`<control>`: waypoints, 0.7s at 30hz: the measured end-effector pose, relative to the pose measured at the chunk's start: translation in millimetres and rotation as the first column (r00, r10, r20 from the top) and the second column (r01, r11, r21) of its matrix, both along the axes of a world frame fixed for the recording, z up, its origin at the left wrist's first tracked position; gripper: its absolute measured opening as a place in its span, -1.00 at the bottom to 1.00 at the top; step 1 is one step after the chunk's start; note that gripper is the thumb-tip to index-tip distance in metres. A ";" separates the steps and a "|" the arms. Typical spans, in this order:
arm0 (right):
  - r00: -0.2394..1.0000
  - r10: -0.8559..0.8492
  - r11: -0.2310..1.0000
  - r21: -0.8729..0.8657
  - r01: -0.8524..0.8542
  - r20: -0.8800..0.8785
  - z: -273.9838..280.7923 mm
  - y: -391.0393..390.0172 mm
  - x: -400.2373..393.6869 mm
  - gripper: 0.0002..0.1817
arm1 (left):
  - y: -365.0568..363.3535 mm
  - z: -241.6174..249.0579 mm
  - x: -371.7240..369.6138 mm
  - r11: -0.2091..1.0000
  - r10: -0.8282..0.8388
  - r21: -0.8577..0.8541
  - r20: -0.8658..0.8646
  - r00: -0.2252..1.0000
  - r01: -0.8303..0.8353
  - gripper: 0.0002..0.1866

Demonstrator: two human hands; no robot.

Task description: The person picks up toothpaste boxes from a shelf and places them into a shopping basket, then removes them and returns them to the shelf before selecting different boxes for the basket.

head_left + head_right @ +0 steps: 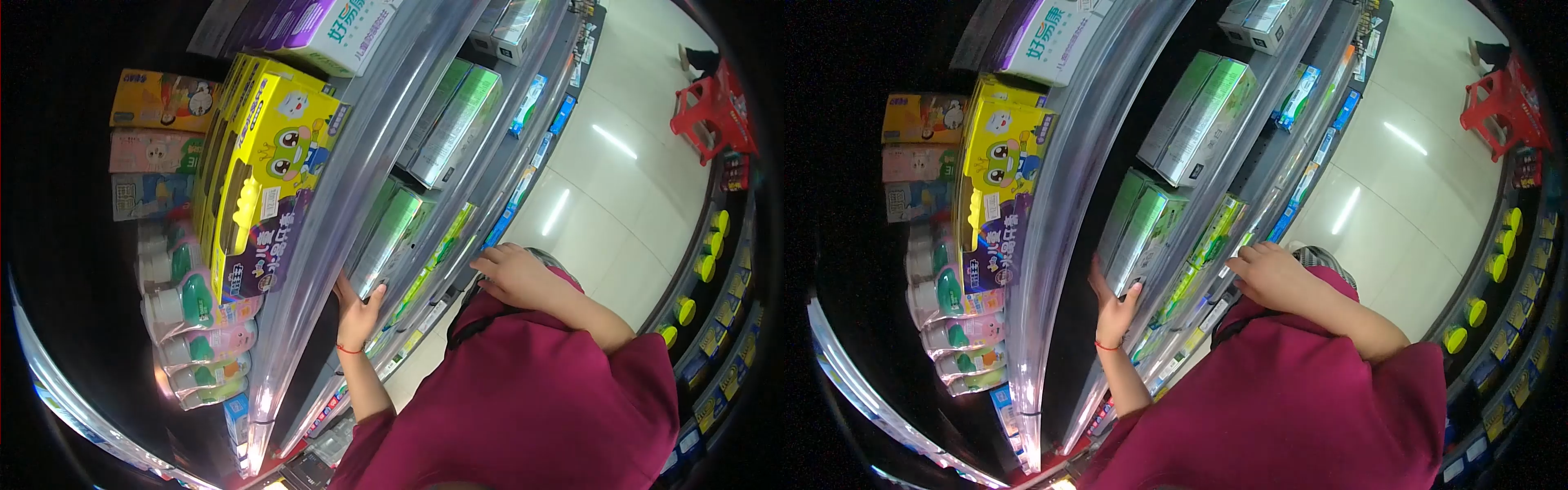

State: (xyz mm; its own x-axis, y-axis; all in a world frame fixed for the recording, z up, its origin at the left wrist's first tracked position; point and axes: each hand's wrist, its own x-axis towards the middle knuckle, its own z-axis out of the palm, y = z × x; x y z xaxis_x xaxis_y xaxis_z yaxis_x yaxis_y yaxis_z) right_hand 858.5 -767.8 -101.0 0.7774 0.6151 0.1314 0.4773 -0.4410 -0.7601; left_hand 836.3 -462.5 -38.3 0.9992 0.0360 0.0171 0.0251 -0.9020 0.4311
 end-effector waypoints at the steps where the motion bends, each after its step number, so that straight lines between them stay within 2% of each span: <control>1: 1.000 0.012 1.000 -0.006 -0.012 -0.006 0.3 1.4 0.2 -0.66 | 1.6 0.7 -1.8 1.000 -0.001 -0.012 -0.011 1.000 0.001 -0.04; 4: 0.999 0.038 0.999 -0.028 -0.038 -0.021 0.7 6.7 2.7 -0.65 | 1.3 10.9 -5.7 0.996 0.066 -0.046 -0.134 0.989 -0.073 -0.03; 6: 0.999 0.045 0.998 -0.048 -0.045 -0.009 -5.2 10.6 2.2 -0.64 | 6.4 15.1 -7.6 0.996 0.050 -0.057 -0.216 0.975 -0.063 0.00; 7: 0.999 0.044 0.997 -0.058 -0.043 0.003 -7.4 10.7 0.8 -0.63 | 15.8 12.3 -10.1 0.979 0.012 -0.196 -0.248 0.969 -0.063 0.03; 8: 0.998 0.068 0.996 -0.062 -0.068 -0.001 -14.0 11.1 1.0 -0.58 | 15.7 15.3 -10.6 0.965 0.018 -0.246 -0.298 0.954 -0.095 0.05; 9: 0.996 0.054 0.986 -0.157 -0.064 -0.065 -17.7 13.0 -0.8 -0.52 | 16.1 15.5 -12.3 0.961 0.076 -0.213 -0.409 0.909 -0.176 0.08; 10: 0.990 0.047 0.966 -0.246 -0.078 -0.132 -23.2 15.2 -2.5 -0.48 | 7.7 20.2 -12.1 0.955 0.109 -0.199 -0.459 0.882 -0.222 0.01; 12: 0.966 0.141 0.853 -0.468 -0.231 -0.218 -54.9 23.1 -3.0 -0.42 | -13.1 41.7 0.1 0.951 0.134 -0.174 -0.510 0.850 -0.254 -0.12; 13: 0.973 0.183 0.834 -0.501 -0.230 -0.142 -75.8 24.3 -7.9 -0.43 | -21.1 49.9 3.9 0.951 0.137 -0.171 -0.515 0.846 -0.258 -0.17; 14: 0.948 0.224 0.807 -0.503 -0.310 -0.225 -70.0 27.1 -2.6 -0.47 | -16.2 40.9 0.7 0.951 0.128 -0.183 -0.504 0.854 -0.251 -0.27; 17: 0.863 0.428 0.691 -0.519 -0.504 -0.268 -61.8 43.4 8.4 -0.46 | -3.7 10.4 -14.0 0.967 0.143 -0.153 -0.333 0.932 -0.204 -0.39; 20: 0.841 0.520 0.693 -0.501 -0.518 -0.150 -35.4 62.4 9.4 -0.45 | -14.7 48.3 -34.5 0.973 0.194 -0.059 -0.316 0.929 -0.224 -0.42; 21: 0.837 0.520 0.688 -0.499 -0.528 -0.169 -35.4 69.1 9.1 -0.42 | -9.8 38.7 -50.5 0.976 0.203 -0.067 -0.078 0.976 -0.208 -0.43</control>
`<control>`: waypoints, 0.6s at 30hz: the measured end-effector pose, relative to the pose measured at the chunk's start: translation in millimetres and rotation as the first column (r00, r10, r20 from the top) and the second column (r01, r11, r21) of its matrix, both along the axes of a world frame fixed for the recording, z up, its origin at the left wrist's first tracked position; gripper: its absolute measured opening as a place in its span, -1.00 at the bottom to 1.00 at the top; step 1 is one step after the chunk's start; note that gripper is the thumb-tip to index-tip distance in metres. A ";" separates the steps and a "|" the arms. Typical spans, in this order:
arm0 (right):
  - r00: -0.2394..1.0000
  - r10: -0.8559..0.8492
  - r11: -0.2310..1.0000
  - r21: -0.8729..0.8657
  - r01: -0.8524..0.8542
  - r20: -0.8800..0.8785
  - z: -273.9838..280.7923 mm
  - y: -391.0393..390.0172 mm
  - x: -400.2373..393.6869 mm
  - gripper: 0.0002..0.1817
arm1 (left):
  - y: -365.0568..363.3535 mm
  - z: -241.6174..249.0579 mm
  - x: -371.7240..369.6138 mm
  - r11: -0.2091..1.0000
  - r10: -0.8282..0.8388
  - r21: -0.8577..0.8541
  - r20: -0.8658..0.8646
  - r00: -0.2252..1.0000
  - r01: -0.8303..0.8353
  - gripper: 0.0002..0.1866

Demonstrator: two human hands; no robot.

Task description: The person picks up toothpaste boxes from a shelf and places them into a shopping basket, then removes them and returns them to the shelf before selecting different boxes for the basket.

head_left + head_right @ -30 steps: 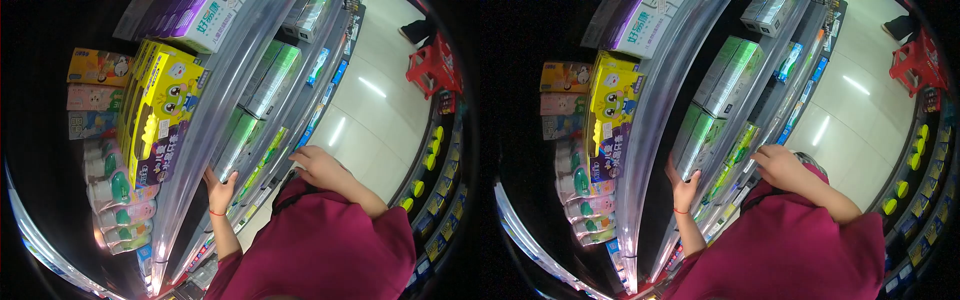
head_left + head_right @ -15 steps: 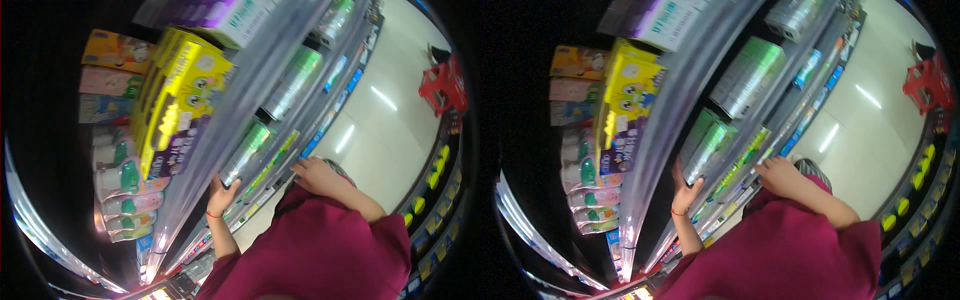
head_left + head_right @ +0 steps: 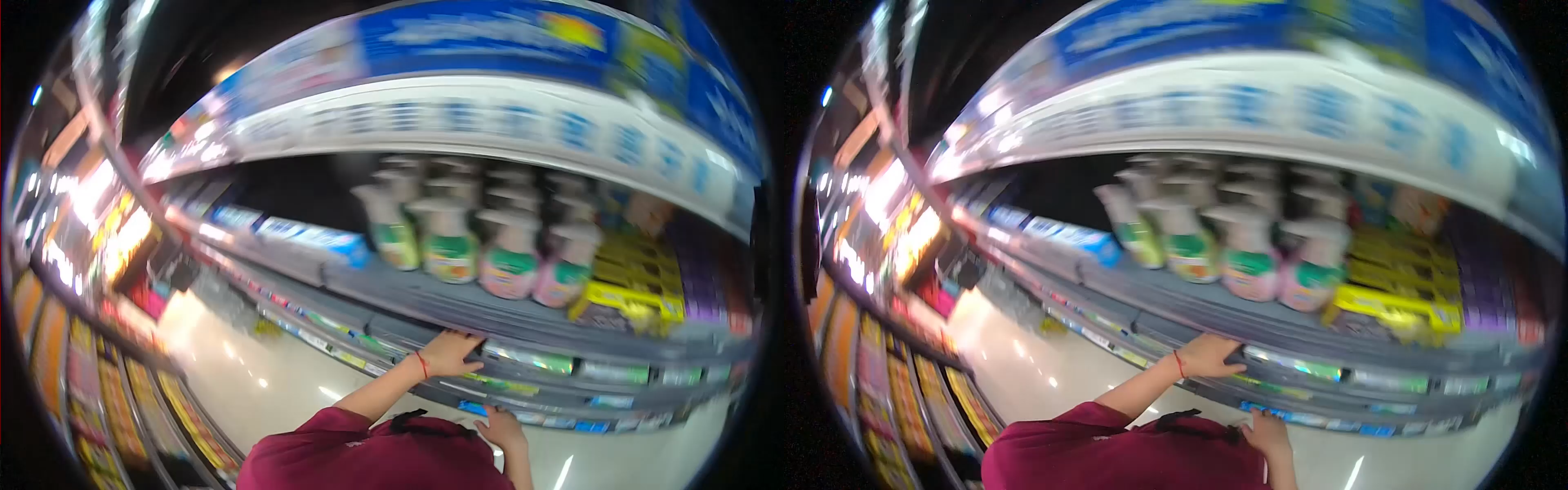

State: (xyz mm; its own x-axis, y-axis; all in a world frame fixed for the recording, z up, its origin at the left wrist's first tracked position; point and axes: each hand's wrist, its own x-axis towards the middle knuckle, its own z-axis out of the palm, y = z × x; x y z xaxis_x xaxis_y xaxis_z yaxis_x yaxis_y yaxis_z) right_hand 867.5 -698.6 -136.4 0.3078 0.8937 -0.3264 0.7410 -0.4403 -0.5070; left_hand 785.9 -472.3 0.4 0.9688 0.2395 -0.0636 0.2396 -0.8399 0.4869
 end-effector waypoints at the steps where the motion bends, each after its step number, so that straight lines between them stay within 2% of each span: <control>1: 0.999 0.051 0.999 0.006 -0.051 -0.015 -2.2 6.0 0.2 -0.41 | 3.1 -19.3 -17.9 0.998 -0.013 0.067 0.228 0.974 -0.002 -0.43; 2: 0.996 0.090 0.992 -0.083 -0.090 -0.002 -5.9 14.2 -2.3 -0.40 | 3.9 -32.6 -34.2 0.989 -0.048 0.148 0.435 0.899 -0.018 -0.43; 3: 0.992 0.124 0.978 -0.171 -0.120 0.011 -13.6 23.1 -4.4 -0.38 | 6.0 -35.6 -56.0 0.995 0.001 0.094 0.378 0.926 -0.039 -0.44; 5: 0.970 0.242 0.953 -0.186 -0.239 -0.009 -42.3 38.7 -11.1 -0.35 | 12.9 -35.0 -108.0 0.981 0.123 0.073 0.490 0.863 -0.181 -0.52; 6: 0.954 0.301 0.915 -0.280 -0.290 -0.002 -43.8 50.9 -20.9 -0.34 | 13.9 -40.5 -136.0 0.959 0.225 0.026 0.528 0.819 -0.281 -0.56; 7: 0.922 0.386 0.905 -0.183 -0.383 -0.019 -63.8 59.6 -27.1 -0.30 | 13.3 -50.2 -164.9 0.928 0.323 -0.026 0.560 0.763 -0.373 -0.60; 9: 0.863 0.463 0.851 -0.170 -0.496 -0.200 -60.6 88.4 -54.7 -0.41 | 10.5 -83.5 -225.1 0.839 0.518 -0.192 0.569 0.639 -0.509 -0.68; 10: 0.820 0.423 0.865 -0.098 -0.492 -0.386 -79.9 104.4 -63.1 -0.47 | 5.9 -103.2 -255.4 0.751 0.657 -0.311 0.447 0.607 -0.583 -0.66; 11: 0.737 0.369 0.882 -0.035 -0.469 -0.566 -125.1 116.5 -72.0 -0.54 | -2.3 -130.8 -286.8 0.639 0.768 -0.415 0.300 0.566 -0.647 -0.65; 12: 0.616 0.299 0.904 0.009 -0.428 -0.729 -164.3 123.3 -82.9 -0.60 | -8.3 -187.0 -317.4 0.514 0.851 -0.537 0.223 0.475 -0.669 -0.66; 13: 0.490 0.064 0.926 -0.131 -0.353 -0.869 -184.1 127.6 -89.0 -0.71 | -17.1 -253.6 -349.1 0.372 0.914 -0.643 0.128 0.385 -0.670 -0.66; 14: 0.527 -0.134 0.915 -0.309 -0.258 -0.839 -219.9 120.7 -84.7 -0.64 | -34.1 -306.1 -382.9 0.113 0.935 -0.643 -0.188 0.300 -0.757 -0.63; 15: 0.700 -0.119 0.825 -0.463 -0.325 -0.704 -335.0 110.3 -46.5 -0.65 | -57.0 -352.0 -418.6 -0.138 0.855 -0.563 -0.483 0.189 -0.815 -0.60; 16: 0.849 0.475 0.516 -0.709 -0.481 -0.231 -270.7 121.7 -63.2 -0.66 | -92.5 -397.5 -458.4 -0.074 0.765 -0.274 -0.632 0.122 -0.959 -0.52; 17: 0.876 0.456 0.504 -0.764 -0.402 -0.160 -269.3 112.7 -65.6 -0.66 | -134.8 -448.6 -488.4 -0.067 0.662 -0.187 -0.743 0.096 -0.980 -0.56; 18: 0.896 0.438 0.495 -0.811 -0.312 -0.078 -274.3 106.5 -62.3 -0.65 | -171.4 -480.1 -515.2 -0.030 0.538 -0.104 -0.840 0.072 -0.994 -0.59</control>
